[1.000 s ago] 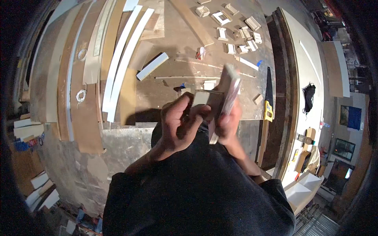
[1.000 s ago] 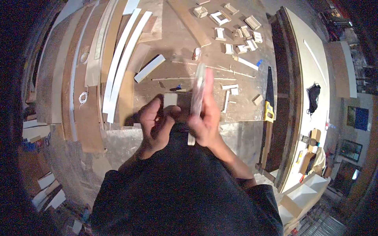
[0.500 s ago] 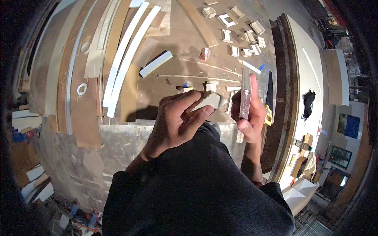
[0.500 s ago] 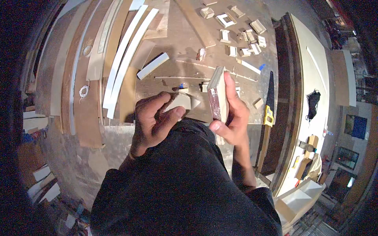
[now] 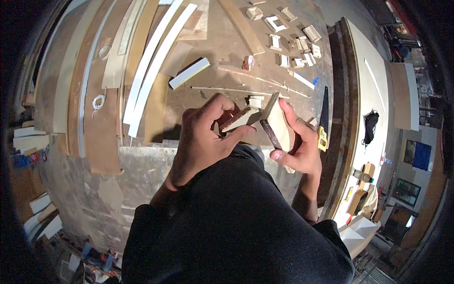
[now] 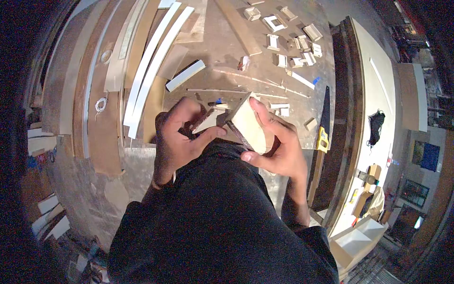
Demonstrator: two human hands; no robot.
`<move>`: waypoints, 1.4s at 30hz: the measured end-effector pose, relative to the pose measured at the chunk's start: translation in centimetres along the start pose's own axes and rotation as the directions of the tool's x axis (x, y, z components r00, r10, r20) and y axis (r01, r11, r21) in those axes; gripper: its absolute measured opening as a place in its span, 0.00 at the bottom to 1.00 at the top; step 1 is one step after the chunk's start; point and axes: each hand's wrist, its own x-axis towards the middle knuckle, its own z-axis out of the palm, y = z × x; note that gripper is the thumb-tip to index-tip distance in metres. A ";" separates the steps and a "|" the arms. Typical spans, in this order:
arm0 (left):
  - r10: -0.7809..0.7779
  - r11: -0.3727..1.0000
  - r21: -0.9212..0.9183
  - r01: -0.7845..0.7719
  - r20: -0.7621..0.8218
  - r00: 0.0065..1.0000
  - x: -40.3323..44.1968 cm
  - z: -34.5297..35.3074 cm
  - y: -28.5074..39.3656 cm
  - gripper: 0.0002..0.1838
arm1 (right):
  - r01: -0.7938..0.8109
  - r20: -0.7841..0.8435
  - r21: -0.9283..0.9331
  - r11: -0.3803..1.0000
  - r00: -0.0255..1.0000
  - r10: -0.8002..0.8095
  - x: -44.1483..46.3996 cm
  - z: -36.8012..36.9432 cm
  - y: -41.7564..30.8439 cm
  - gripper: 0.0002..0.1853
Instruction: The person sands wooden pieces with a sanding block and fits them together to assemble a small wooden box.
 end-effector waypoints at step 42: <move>-0.196 0.835 -0.530 0.148 -0.034 0.980 -1.6 1.2 -1.9 0.11 | 0.002 -0.007 0.091 0.996 1.000 -0.001 0.3 2.7 -0.6 0.48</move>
